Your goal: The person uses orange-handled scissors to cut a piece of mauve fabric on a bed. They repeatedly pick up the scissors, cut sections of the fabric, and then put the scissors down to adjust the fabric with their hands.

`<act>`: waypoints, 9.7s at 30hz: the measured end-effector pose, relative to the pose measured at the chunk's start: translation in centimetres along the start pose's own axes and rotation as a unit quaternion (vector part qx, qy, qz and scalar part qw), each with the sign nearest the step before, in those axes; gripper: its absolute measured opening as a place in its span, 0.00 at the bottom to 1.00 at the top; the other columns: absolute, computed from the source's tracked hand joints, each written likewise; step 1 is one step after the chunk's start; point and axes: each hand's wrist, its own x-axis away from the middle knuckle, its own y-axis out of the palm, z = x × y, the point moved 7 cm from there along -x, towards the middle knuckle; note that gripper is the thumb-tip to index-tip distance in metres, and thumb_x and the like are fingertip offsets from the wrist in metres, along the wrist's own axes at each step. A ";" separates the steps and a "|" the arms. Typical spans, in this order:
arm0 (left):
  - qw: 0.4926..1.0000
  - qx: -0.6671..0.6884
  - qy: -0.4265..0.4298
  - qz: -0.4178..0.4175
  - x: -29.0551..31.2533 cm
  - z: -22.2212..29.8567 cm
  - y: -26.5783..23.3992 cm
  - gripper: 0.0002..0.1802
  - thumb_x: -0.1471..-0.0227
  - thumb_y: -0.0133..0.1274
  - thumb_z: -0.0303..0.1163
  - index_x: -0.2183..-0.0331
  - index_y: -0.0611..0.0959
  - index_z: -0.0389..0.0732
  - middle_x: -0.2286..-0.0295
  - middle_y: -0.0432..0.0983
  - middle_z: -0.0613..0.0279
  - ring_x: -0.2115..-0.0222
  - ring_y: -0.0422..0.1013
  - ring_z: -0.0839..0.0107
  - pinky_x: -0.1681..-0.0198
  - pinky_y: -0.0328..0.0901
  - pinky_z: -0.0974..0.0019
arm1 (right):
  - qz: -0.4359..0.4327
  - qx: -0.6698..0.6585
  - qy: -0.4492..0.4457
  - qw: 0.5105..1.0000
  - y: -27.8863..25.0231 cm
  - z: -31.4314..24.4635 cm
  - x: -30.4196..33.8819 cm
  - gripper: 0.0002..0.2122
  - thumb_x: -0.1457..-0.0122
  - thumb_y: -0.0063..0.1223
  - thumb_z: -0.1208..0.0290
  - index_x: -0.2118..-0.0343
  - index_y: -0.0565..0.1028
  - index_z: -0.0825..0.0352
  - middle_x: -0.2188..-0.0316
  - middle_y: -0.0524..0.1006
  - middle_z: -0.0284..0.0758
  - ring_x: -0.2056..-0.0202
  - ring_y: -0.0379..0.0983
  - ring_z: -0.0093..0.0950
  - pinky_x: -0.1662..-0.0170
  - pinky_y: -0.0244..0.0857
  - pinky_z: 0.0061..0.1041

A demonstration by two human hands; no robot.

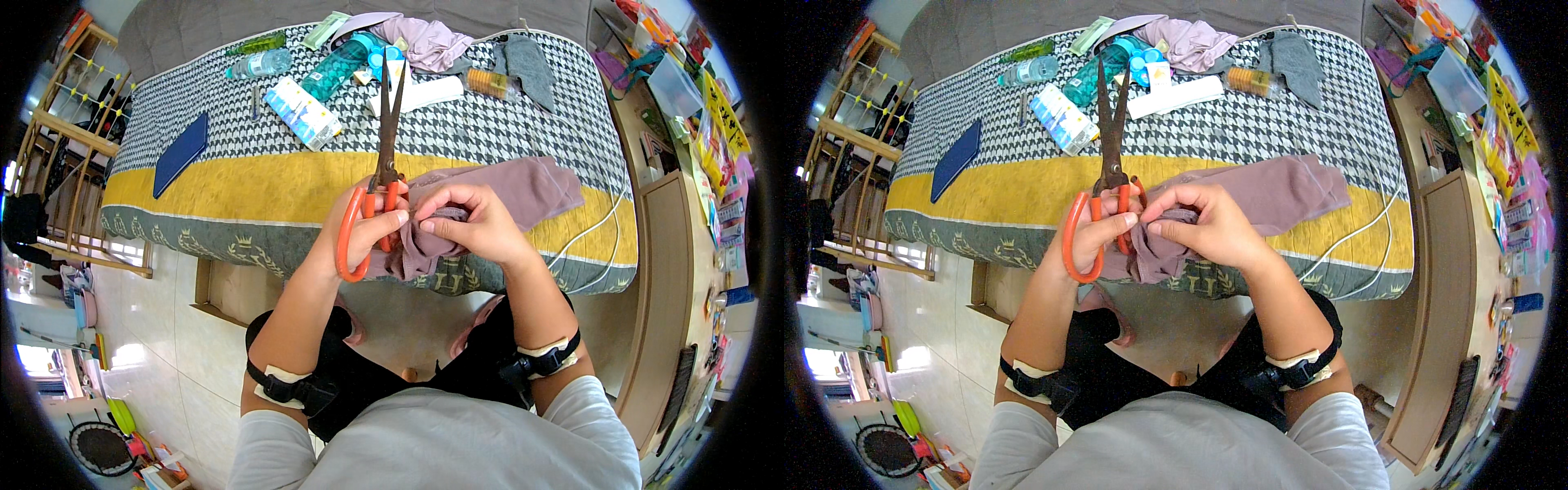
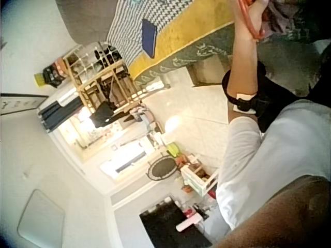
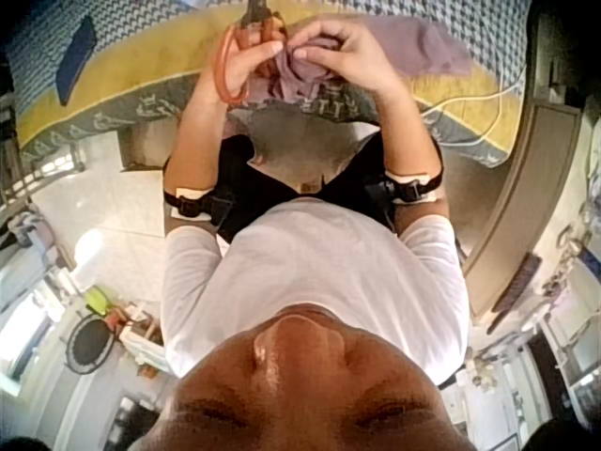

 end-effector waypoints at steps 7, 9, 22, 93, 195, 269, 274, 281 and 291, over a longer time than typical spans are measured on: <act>0.998 0.032 -0.048 0.024 0.2 -0.2 0.2 0.20 0.58 0.53 0.25 0.60 0.72 0.31 0.72 0.72 0.62 0.71 0.68 0.77 0.68 0.62 0.72 | 0.007 0.122 -0.117 0.986 0.1 -2.1 0.1 0.08 0.55 0.48 0.86 0.74 0.77 0.67 0.70 0.75 0.34 0.65 0.71 0.28 0.60 0.63 0.23; 0.997 0.034 -0.055 0.030 0.4 0.0 0.2 0.20 0.58 0.53 0.25 0.60 0.72 0.31 0.72 0.72 0.62 0.72 0.68 0.77 0.68 0.62 0.72 | 0.001 0.128 -0.118 0.985 -0.1 -2.0 0.3 0.09 0.55 0.47 0.86 0.74 0.77 0.67 0.70 0.75 0.34 0.65 0.71 0.28 0.60 0.63 0.23; 0.998 0.034 -0.036 0.037 0.3 -0.3 0.1 0.20 0.58 0.53 0.25 0.60 0.71 0.31 0.73 0.72 0.62 0.74 0.67 0.77 0.70 0.62 0.72 | 0.048 0.043 0.021 0.998 -0.2 -0.4 0.3 0.07 0.52 0.51 0.83 0.69 0.76 0.70 0.71 0.76 0.32 0.68 0.70 0.17 0.63 0.64 0.17; 0.583 -0.731 0.283 0.214 6.9 5.9 -2.0 0.29 0.69 0.50 0.17 0.57 0.68 0.39 0.51 0.64 0.54 0.58 0.65 0.60 0.57 0.55 0.61 | 0.182 0.013 0.085 0.980 -3.8 0.7 1.0 0.11 0.57 0.55 0.83 0.68 0.75 0.73 0.72 0.76 0.32 0.72 0.70 0.16 0.67 0.66 0.15; 0.696 -0.604 0.304 0.243 5.3 1.1 -2.7 0.16 0.63 0.51 0.19 0.65 0.74 0.37 0.61 0.73 0.55 0.74 0.73 0.64 0.71 0.67 0.67 | 0.187 -0.272 0.152 0.932 -4.5 3.5 0.6 0.11 0.55 0.58 0.82 0.67 0.74 0.73 0.73 0.76 0.35 0.73 0.72 0.20 0.68 0.67 0.17; 0.631 -0.663 0.326 0.238 5.6 3.8 -4.6 0.26 0.70 0.49 0.16 0.61 0.68 0.39 0.62 0.67 0.56 0.60 0.63 0.55 0.55 0.53 0.53 | 0.184 -0.030 0.072 0.980 -4.4 0.7 0.8 0.09 0.56 0.59 0.80 0.70 0.76 0.73 0.74 0.76 0.30 0.74 0.69 0.14 0.70 0.64 0.13; 0.614 -0.678 0.325 0.240 5.7 4.1 -4.6 0.27 0.70 0.49 0.16 0.60 0.68 0.39 0.57 0.67 0.57 0.58 0.63 0.58 0.56 0.53 0.56 | 0.180 -0.012 0.067 0.981 -4.4 0.8 0.8 0.09 0.56 0.60 0.79 0.70 0.76 0.72 0.76 0.76 0.30 0.76 0.68 0.13 0.72 0.63 0.11; 0.603 -0.684 0.331 0.243 5.4 4.3 -4.0 0.27 0.69 0.49 0.16 0.59 0.68 0.40 0.56 0.67 0.58 0.58 0.64 0.59 0.58 0.54 0.57 | 0.171 -0.041 0.088 0.980 -4.2 0.8 0.8 0.09 0.57 0.60 0.80 0.70 0.75 0.72 0.74 0.75 0.30 0.74 0.68 0.14 0.70 0.63 0.12; 0.610 -0.677 0.328 0.250 5.4 4.2 -4.2 0.26 0.69 0.47 0.15 0.61 0.68 0.38 0.56 0.68 0.55 0.59 0.65 0.59 0.57 0.54 0.58 | 0.167 -0.065 0.105 0.978 -4.1 0.8 0.9 0.09 0.57 0.58 0.84 0.70 0.75 0.72 0.72 0.75 0.31 0.71 0.70 0.16 0.66 0.65 0.14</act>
